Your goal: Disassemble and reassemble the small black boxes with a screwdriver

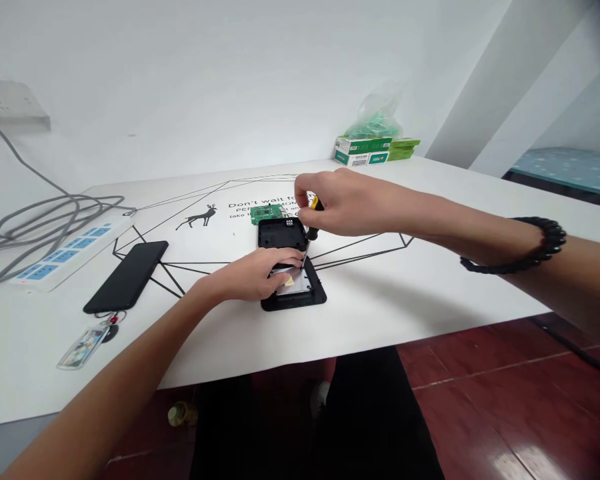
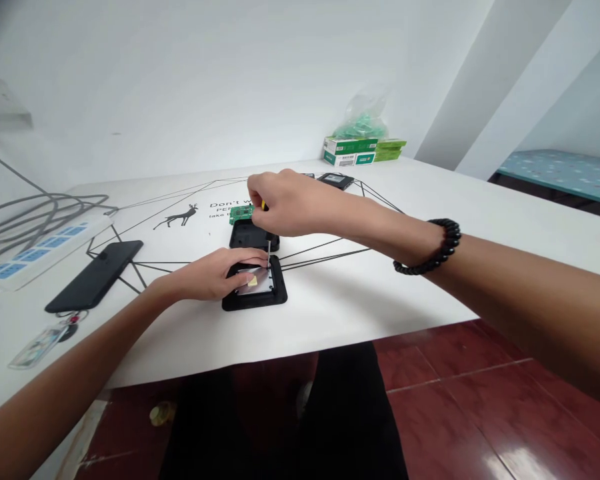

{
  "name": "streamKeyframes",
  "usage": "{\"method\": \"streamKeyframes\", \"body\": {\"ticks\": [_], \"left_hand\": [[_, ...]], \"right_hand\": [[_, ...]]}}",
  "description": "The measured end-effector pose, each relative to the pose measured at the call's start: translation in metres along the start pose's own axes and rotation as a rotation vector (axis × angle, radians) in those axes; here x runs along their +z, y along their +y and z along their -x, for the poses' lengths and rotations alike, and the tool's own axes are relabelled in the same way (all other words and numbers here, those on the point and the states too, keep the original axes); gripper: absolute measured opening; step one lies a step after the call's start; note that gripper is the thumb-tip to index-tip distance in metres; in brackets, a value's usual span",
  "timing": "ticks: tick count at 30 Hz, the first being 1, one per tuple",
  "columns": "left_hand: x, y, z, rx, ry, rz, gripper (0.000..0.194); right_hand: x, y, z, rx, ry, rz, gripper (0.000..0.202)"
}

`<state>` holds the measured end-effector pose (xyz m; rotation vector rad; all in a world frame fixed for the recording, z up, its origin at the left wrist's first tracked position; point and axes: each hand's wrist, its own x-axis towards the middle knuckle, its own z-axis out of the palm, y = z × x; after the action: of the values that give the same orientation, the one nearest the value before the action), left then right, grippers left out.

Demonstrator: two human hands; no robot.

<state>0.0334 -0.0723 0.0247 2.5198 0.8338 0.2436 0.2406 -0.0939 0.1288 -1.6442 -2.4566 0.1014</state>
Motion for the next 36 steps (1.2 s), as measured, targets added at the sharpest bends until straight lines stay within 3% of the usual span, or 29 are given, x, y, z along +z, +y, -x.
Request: {"method": "streamKeyframes", "body": {"ticks": [3, 8, 12, 19, 23, 36], "left_hand": [[0.000, 0.000, 0.000, -0.001, 0.002, 0.004, 0.045], [-0.001, 0.001, 0.000, 0.010, 0.004, 0.000, 0.044], [-0.001, 0.001, 0.000, 0.007, 0.003, -0.004, 0.044], [-0.002, 0.003, -0.001, -0.004, -0.003, 0.001, 0.043], [-0.002, 0.005, 0.000, -0.011, 0.000, -0.008, 0.042], [0.008, 0.005, -0.006, 0.024, 0.106, -0.006, 0.031]], "right_hand": [[0.000, 0.006, -0.002, -0.007, -0.026, -0.021, 0.037], [-0.003, 0.009, -0.004, 0.006, -0.090, -0.001, 0.023], [-0.002, 0.007, -0.003, -0.024, -0.060, -0.033, 0.039], [-0.001, 0.007, -0.003, -0.048, -0.024, 0.003, 0.030], [-0.001, 0.008, -0.002, -0.043, -0.015, -0.032, 0.041], [-0.004, 0.006, -0.004, -0.018, -0.035, -0.027, 0.033]]}}
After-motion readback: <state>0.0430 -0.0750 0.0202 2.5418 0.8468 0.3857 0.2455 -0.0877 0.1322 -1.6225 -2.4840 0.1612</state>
